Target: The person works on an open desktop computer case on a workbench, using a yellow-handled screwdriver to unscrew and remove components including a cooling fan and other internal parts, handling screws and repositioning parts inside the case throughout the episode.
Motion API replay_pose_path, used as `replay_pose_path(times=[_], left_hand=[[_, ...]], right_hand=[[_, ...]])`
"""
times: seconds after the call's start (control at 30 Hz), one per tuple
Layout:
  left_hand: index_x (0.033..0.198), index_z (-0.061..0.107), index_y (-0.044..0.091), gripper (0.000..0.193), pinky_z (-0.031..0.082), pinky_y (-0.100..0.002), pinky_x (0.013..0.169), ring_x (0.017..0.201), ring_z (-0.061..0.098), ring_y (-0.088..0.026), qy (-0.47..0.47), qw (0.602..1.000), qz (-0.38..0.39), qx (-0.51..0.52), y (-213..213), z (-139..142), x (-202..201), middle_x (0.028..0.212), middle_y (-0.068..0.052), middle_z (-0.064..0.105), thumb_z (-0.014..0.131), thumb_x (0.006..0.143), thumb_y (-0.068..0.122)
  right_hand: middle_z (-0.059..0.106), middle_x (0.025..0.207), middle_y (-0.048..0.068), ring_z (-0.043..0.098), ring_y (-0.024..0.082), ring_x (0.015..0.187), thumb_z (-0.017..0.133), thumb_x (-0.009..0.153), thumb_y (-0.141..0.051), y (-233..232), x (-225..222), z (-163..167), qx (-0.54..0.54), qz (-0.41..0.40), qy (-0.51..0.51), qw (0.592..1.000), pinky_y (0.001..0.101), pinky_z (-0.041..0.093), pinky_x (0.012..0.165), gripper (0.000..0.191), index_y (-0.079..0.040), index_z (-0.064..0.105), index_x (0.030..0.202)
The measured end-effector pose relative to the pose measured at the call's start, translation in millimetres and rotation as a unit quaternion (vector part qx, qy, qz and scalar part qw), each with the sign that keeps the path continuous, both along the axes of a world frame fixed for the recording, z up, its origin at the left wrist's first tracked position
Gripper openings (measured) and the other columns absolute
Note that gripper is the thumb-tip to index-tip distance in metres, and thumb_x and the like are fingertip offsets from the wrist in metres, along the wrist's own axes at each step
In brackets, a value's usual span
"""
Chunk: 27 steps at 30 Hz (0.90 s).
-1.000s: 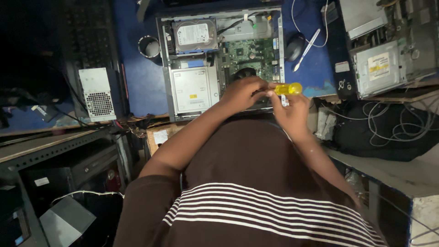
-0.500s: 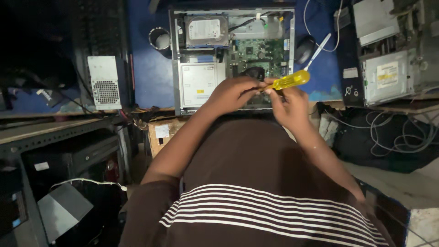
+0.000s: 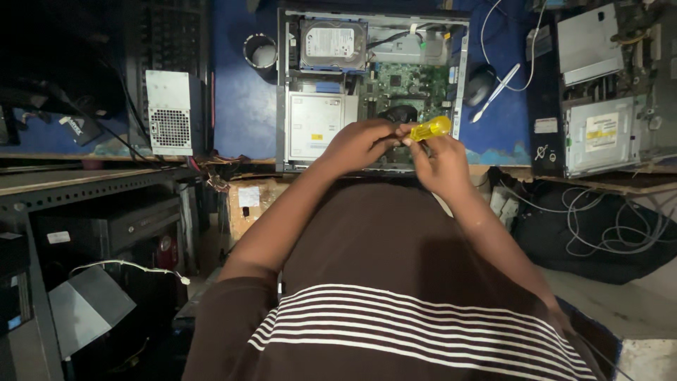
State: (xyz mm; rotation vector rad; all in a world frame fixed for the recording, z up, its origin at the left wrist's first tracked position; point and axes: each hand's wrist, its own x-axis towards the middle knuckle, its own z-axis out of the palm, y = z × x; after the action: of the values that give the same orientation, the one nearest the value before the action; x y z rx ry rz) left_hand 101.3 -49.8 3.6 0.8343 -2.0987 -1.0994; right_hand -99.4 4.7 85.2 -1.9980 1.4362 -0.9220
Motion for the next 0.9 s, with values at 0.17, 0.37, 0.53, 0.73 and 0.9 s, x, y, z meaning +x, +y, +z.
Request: replay_pose_path(times=[0.17,0.37,0.53,0.73,0.9], left_hand=[[0.11,0.067,0.009,0.018,0.054,-0.045,0.078,0.097,0.068,-0.037,-0.004,1.0,-0.003,0.009,0.1,4.6,-0.2,0.106,-0.012,0.07,0.07,0.096,0.02],[0.104,0.066,0.008,0.014,0.054,-0.045,0.076,0.094,0.069,-0.035,-0.018,1.0,-0.003,0.02,-0.2,6.1,1.5,0.101,-0.01,0.07,0.069,0.096,0.019],[0.102,0.066,0.008,0.013,0.053,-0.046,0.076,0.094,0.068,-0.035,-0.02,1.0,0.004,0.006,-0.7,1.8,1.1,0.101,-0.011,0.069,0.069,0.095,0.018],[0.103,0.066,0.008,0.014,0.054,-0.046,0.075,0.093,0.069,-0.036,-0.017,1.0,0.006,0.002,-2.1,-0.5,1.1,0.101,-0.011,0.069,0.069,0.096,0.019],[0.107,0.067,0.009,0.017,0.055,-0.047,0.074,0.091,0.07,-0.037,-0.034,0.999,0.027,-0.012,0.8,1.9,1.5,0.103,-0.012,0.071,0.07,0.095,0.02]], right_hand=[[0.076,0.113,0.014,0.076,0.03,0.104,0.067,0.1,0.0,1.3,0.2,-2.3,0.008,-0.002,-0.032,0.999,0.0357,0.059,0.089,0.019,-0.002,0.07,0.119],[0.076,0.112,0.013,0.076,0.03,0.104,0.067,0.099,0.001,2.2,-0.8,-4.1,0.015,0.003,-0.01,1.0,0.0357,0.058,0.089,0.019,-0.002,0.072,0.117],[0.076,0.112,0.013,0.075,0.03,0.104,0.066,0.098,0.001,1.5,1.1,-3.7,0.014,0.002,-0.021,1.0,0.0356,0.058,0.09,0.018,-0.001,0.072,0.116],[0.075,0.111,0.015,0.075,0.03,0.104,0.065,0.098,0.002,-1.1,2.0,-1.4,0.028,0.002,-0.028,0.999,0.036,0.058,0.09,0.019,-0.001,0.071,0.116],[0.074,0.118,0.014,0.072,0.027,0.111,0.068,0.099,-0.004,-1.1,4.9,5.4,0.054,0.015,-0.046,0.997,0.0363,0.054,0.098,0.025,-0.002,0.067,0.123]])
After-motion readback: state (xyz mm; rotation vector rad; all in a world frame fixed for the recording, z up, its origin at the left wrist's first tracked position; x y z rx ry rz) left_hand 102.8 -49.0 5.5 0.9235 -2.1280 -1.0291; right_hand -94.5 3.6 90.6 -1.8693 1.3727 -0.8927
